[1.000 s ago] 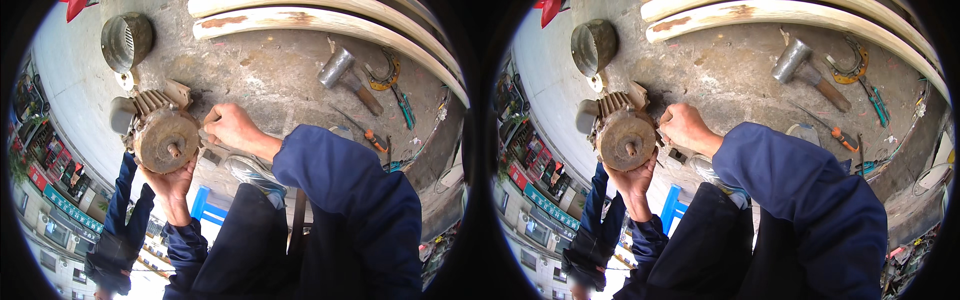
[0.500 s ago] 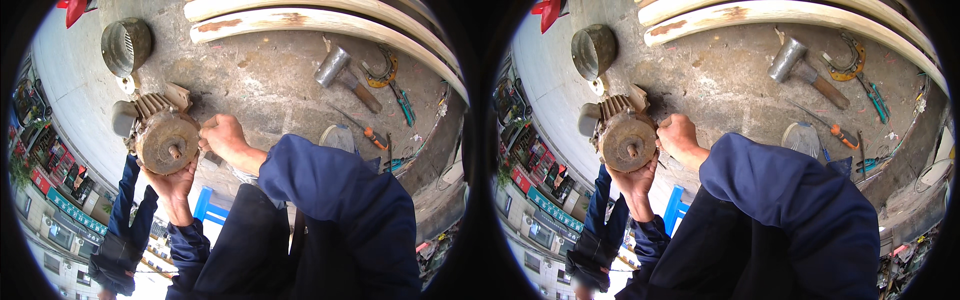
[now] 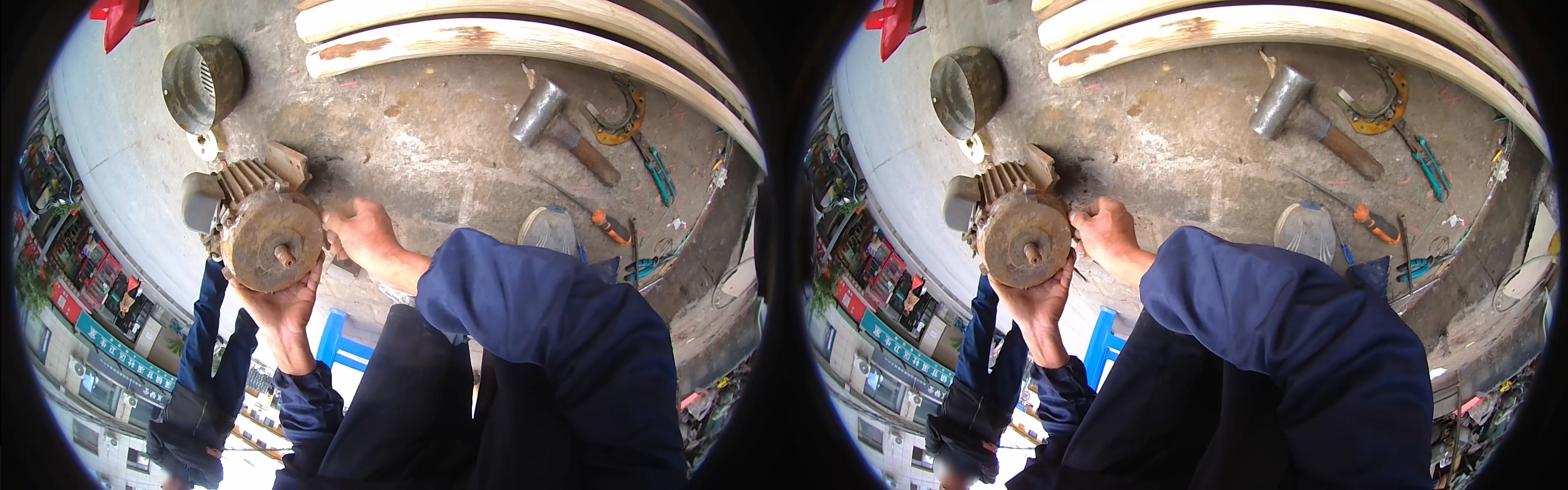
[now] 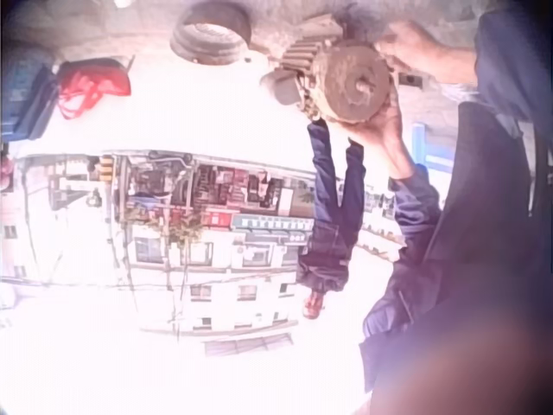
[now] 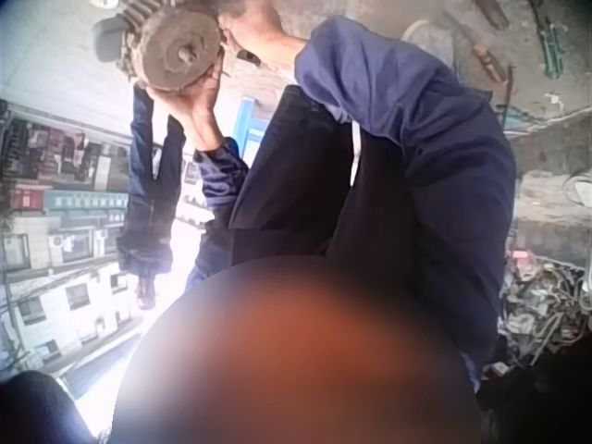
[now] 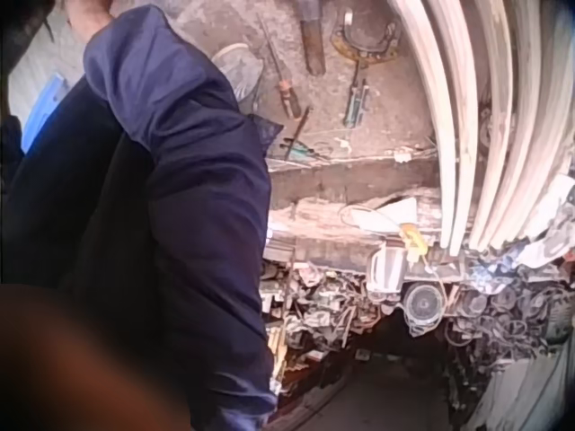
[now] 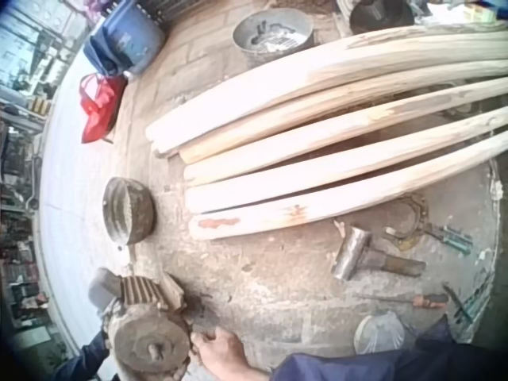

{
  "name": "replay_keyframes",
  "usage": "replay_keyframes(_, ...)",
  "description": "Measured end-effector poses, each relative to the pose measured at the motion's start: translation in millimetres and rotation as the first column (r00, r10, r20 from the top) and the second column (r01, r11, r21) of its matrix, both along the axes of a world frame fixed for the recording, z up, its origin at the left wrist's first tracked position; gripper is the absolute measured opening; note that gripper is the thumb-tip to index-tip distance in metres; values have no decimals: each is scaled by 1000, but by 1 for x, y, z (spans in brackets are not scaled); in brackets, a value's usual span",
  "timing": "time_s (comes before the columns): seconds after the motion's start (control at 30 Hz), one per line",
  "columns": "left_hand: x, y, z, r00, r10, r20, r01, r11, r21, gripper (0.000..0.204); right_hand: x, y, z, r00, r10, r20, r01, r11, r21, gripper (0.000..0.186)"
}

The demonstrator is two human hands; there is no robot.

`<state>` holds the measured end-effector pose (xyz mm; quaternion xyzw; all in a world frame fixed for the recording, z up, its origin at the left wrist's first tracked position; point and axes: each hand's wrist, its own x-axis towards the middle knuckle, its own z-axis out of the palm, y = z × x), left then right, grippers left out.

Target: The person disassembles a small electric motor, using a hammer and a screwdriver to remove a circular metal component. They then use a socket wrench to loosen bolts on the motor housing and handle a white plastic part.

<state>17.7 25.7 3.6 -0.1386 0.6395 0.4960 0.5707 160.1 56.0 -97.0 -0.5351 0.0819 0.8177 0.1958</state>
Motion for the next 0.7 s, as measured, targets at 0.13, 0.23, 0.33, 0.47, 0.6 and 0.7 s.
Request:
replay_keyframes(0.13,-2,0,-1,1000,21,-19,-21,1000,-21,90,-18,-11,-15,983,155,101,-164,983,83,17)
replay_keyframes(0.23,2,2,0,998,35,-47,-37,998,-40,91,-23,-10,-17,973,185,141,-195,979,65,19)
replay_keyframes(0.33,-3,-1,0,999,26,-40,-28,999,-42,90,-15,-6,-9,918,285,277,-338,927,166,22)
replay_keyframes(0.47,-7,-5,-1,1000,18,-14,-18,1000,-26,90,4,-5,-5,849,288,442,-489,744,456,28)
replay_keyframes(0.6,-5,-4,-1,999,23,-31,-24,999,-30,90,10,-4,-3,829,287,480,-537,648,539,23)
replay_keyframes(0.7,-3,-2,-1,999,28,-20,-29,999,-26,89,11,-6,-5,832,228,506,-537,561,630,20)
